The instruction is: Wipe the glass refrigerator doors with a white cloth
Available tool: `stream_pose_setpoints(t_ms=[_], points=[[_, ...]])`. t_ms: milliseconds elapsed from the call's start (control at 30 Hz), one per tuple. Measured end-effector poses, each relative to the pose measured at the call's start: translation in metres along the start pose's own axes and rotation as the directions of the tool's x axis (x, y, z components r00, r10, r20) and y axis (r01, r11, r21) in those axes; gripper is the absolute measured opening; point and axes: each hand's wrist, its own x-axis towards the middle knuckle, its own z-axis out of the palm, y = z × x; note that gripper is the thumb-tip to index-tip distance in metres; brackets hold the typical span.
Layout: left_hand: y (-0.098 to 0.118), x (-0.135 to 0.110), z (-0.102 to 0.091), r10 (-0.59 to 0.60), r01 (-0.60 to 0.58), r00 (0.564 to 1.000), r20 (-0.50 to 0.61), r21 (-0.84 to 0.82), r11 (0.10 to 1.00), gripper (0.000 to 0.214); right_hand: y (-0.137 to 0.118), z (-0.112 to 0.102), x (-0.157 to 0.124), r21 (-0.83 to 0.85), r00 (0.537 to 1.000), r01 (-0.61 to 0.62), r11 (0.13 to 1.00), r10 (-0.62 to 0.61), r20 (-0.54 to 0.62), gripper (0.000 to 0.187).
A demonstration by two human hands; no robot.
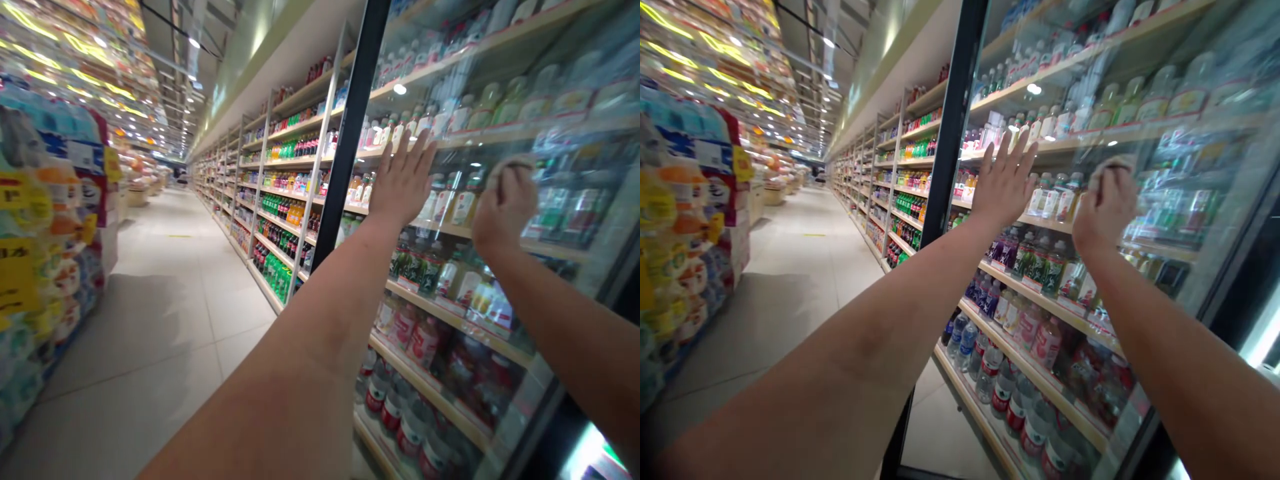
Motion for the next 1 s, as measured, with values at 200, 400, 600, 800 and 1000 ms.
stream_pose_setpoints(t_ms=[200,400,600,800,1000], points=[[0.0,0.002,0.004,-0.028,0.031,0.999,0.022,-0.159,0.987,0.073,-0.047,-0.002,-0.02,0.014,0.987,-0.146,0.989,0.147,-0.072,0.05],[-0.005,0.01,-0.012,-0.02,0.039,0.994,0.105,-0.176,0.984,0.071,-0.026,0.003,-0.024,-0.088,0.867,-0.489,0.868,0.473,-0.154,0.057],[-0.014,0.054,-0.007,-0.029,0.029,0.999,0.032,0.0,1.0,0.067,-0.053,-0.014,-0.022,-0.052,0.935,-0.349,0.936,0.351,0.047,0.056],[-0.015,0.061,-0.001,0.02,-0.023,0.989,0.143,0.017,1.0,0.066,-0.068,-0.028,-0.034,0.058,0.922,0.211,0.976,-0.218,0.321,0.054],[-0.013,0.046,-0.013,-0.002,-0.006,0.986,0.165,0.046,0.999,0.064,-0.046,-0.017,0.001,-0.034,0.982,-0.113,0.993,0.117,0.147,0.056]])
